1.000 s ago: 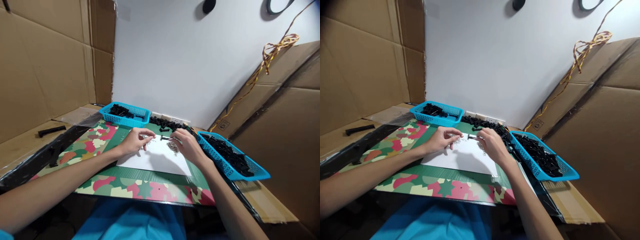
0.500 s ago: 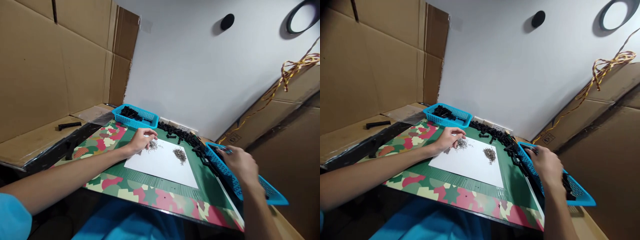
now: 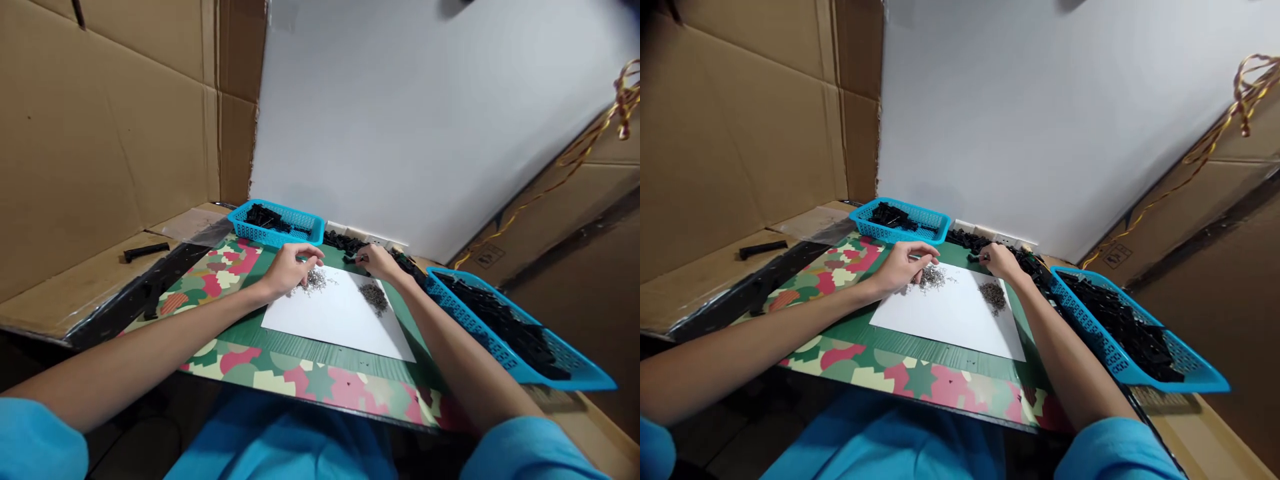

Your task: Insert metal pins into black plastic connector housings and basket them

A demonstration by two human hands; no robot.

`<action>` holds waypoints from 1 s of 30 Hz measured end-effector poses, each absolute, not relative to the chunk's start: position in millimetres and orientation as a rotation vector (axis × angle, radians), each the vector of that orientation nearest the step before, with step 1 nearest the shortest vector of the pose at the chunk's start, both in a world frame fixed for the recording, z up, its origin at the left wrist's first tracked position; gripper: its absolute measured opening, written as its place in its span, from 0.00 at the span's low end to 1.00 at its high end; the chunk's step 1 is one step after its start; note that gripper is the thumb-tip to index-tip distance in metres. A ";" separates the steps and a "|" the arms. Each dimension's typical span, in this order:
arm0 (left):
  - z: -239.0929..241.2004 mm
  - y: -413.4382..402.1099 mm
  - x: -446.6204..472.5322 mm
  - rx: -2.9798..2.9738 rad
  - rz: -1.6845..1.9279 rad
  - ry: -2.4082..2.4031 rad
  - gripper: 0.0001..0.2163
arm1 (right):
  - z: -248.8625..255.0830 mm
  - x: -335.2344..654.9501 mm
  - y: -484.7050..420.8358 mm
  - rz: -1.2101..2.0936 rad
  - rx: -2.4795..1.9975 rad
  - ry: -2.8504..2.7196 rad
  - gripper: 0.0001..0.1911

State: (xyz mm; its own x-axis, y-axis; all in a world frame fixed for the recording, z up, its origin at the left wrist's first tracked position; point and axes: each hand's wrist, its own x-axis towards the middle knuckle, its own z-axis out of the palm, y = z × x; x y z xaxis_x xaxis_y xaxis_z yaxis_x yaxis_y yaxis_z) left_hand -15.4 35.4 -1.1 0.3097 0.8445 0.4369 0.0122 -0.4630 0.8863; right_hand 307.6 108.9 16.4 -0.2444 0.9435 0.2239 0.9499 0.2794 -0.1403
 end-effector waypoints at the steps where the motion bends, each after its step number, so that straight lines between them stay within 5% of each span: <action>1: -1.7 36.2 -15.4 1.756 1.248 0.782 0.10 | 17.0 308.9 108.2 -0.049 -1.739 -2.275 0.06; 7: -6.2 37.4 -13.8 1.771 1.236 0.804 0.09 | 18.4 314.2 114.2 -0.061 -1.760 -2.244 0.15; 18: -2.0 37.3 -16.1 1.935 1.267 0.871 0.11 | 37.2 290.0 91.1 0.018 -1.577 -2.310 0.12; 22: 4.0 29.2 -16.5 2.112 1.176 0.907 0.23 | 55.7 256.0 50.5 0.237 -1.298 -2.474 0.12; 30: 17.5 10.8 -14.6 2.296 1.097 0.880 0.12 | 50.9 231.7 9.8 0.397 -1.156 -2.194 0.16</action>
State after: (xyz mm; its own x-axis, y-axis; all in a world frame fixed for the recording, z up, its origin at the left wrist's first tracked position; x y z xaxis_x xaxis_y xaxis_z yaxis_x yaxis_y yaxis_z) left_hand -14.6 10.8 17.5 0.4818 0.7065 0.5184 0.3528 -0.6979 0.6232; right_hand 231.7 9.8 50.9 -0.4247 0.8203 0.3831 0.6340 0.5715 -0.5209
